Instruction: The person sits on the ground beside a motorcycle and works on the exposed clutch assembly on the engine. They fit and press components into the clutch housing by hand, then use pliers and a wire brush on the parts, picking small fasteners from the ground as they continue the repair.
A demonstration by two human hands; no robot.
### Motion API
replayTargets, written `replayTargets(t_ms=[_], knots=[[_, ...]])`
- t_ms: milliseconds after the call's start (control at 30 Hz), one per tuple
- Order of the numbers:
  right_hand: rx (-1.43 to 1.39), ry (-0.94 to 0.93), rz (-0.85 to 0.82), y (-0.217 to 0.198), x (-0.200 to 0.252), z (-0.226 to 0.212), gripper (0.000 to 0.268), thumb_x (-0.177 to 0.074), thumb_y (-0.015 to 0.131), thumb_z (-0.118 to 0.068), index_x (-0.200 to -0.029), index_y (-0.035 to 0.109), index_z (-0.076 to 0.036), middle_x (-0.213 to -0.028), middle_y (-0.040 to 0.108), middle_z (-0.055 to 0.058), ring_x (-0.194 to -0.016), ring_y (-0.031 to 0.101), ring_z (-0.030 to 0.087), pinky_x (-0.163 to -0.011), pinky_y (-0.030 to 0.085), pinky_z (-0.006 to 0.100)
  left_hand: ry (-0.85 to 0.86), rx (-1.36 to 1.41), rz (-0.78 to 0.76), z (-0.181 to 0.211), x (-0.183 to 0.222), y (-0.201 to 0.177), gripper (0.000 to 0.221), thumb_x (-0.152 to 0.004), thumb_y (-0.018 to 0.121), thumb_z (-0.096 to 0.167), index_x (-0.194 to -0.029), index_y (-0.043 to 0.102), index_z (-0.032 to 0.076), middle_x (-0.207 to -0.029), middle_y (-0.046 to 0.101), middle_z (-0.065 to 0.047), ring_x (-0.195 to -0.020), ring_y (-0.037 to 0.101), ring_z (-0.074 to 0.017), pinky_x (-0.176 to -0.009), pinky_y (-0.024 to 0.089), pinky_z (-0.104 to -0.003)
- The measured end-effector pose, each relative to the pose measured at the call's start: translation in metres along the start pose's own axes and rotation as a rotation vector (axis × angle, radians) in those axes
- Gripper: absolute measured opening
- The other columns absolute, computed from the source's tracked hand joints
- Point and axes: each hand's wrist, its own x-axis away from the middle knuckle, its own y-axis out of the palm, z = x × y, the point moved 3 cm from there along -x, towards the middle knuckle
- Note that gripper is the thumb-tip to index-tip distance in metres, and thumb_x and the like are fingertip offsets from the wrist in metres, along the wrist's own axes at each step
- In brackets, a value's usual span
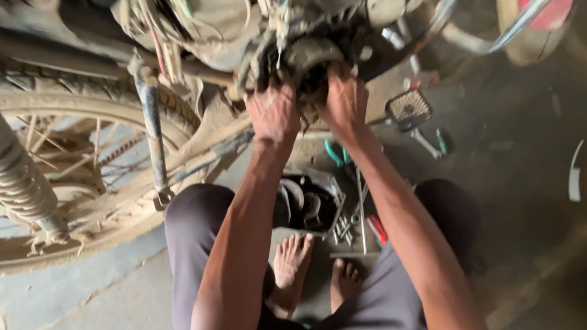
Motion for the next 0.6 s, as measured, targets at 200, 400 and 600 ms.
replayTargets(t_ms=[200,400,600], knots=[[-0.039,-0.138,0.097,-0.003,0.01,0.013,0.053,-0.065,0.085,-0.01,-0.112,0.063,0.003,-0.102,0.069,0.025,-0.086,0.07,0.041,-0.072,0.059,0.047,0.03,-0.072,0.181,0.002,-0.002,0.01,0.042,-0.09,0.062,0.014,-0.128,0.066,-0.002,-0.105,0.073,-0.018,-0.091,0.071,-0.0361,-0.071,0.056,-0.047],[-0.245,-0.088,-0.005,-0.077,0.057,-0.006,0.017,-0.094,0.074,-0.009,-0.105,0.065,0.002,-0.093,0.068,0.018,-0.068,0.069,0.029,-0.06,0.056,0.037,-0.061,0.036,-0.096,0.02,-0.008,-0.039,0.039,-0.079,0.076,0.035,-0.105,0.075,0.006,-0.096,0.074,-0.017,-0.08,0.072,-0.0343,-0.061,0.054,-0.049],[-0.395,-0.065,0.022,-0.126,0.157,-0.021,0.015,-0.093,0.073,-0.009,-0.105,0.067,-0.001,-0.089,0.068,0.015,-0.068,0.069,0.026,-0.06,0.054,0.037,-0.05,-0.005,-0.137,-0.015,-0.006,0.057,0.015,-0.097,0.067,0.027,-0.099,0.075,0.014,-0.092,0.074,-0.011,-0.082,0.072,-0.0326,-0.065,0.05,-0.048]])
